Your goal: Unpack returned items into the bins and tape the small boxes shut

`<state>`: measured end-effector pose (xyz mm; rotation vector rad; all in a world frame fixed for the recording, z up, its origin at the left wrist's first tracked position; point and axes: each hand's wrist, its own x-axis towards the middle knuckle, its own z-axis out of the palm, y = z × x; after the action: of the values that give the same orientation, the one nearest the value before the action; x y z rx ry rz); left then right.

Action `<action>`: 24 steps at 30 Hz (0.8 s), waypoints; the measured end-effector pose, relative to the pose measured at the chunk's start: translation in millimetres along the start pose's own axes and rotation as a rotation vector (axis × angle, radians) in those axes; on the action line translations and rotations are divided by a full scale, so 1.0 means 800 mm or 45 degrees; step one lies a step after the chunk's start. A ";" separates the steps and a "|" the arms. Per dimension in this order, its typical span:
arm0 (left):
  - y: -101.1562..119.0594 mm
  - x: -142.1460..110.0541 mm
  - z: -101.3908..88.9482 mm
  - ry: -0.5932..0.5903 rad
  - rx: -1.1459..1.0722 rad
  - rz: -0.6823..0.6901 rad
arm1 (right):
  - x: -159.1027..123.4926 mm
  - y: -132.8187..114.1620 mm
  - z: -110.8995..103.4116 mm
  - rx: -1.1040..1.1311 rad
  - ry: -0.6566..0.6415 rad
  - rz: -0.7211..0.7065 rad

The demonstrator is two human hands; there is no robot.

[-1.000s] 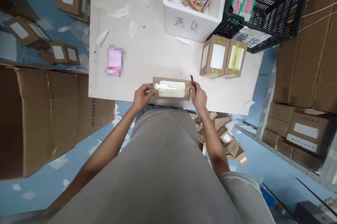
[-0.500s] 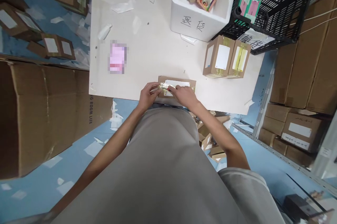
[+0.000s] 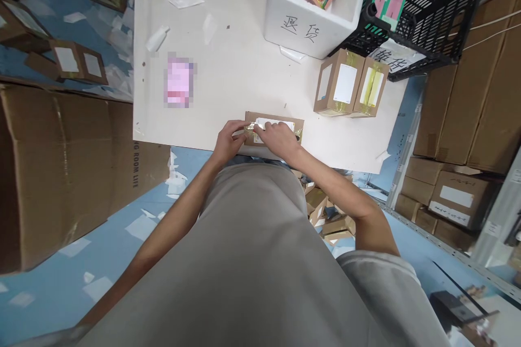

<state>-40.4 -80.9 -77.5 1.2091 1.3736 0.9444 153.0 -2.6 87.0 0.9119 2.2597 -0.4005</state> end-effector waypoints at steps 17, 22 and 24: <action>0.002 0.005 -0.003 0.006 0.036 -0.003 | 0.011 0.002 -0.016 0.011 -0.023 -0.014; 0.008 0.005 0.014 0.021 0.061 -0.005 | -0.018 0.024 0.001 0.027 -0.067 0.065; 0.010 0.005 0.019 0.030 0.082 -0.002 | -0.030 0.036 0.010 0.054 -0.107 0.141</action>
<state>-23.7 -76.2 -73.4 1.2486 1.4329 0.9225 190.0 2.1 96.4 1.0183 2.1211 -0.4299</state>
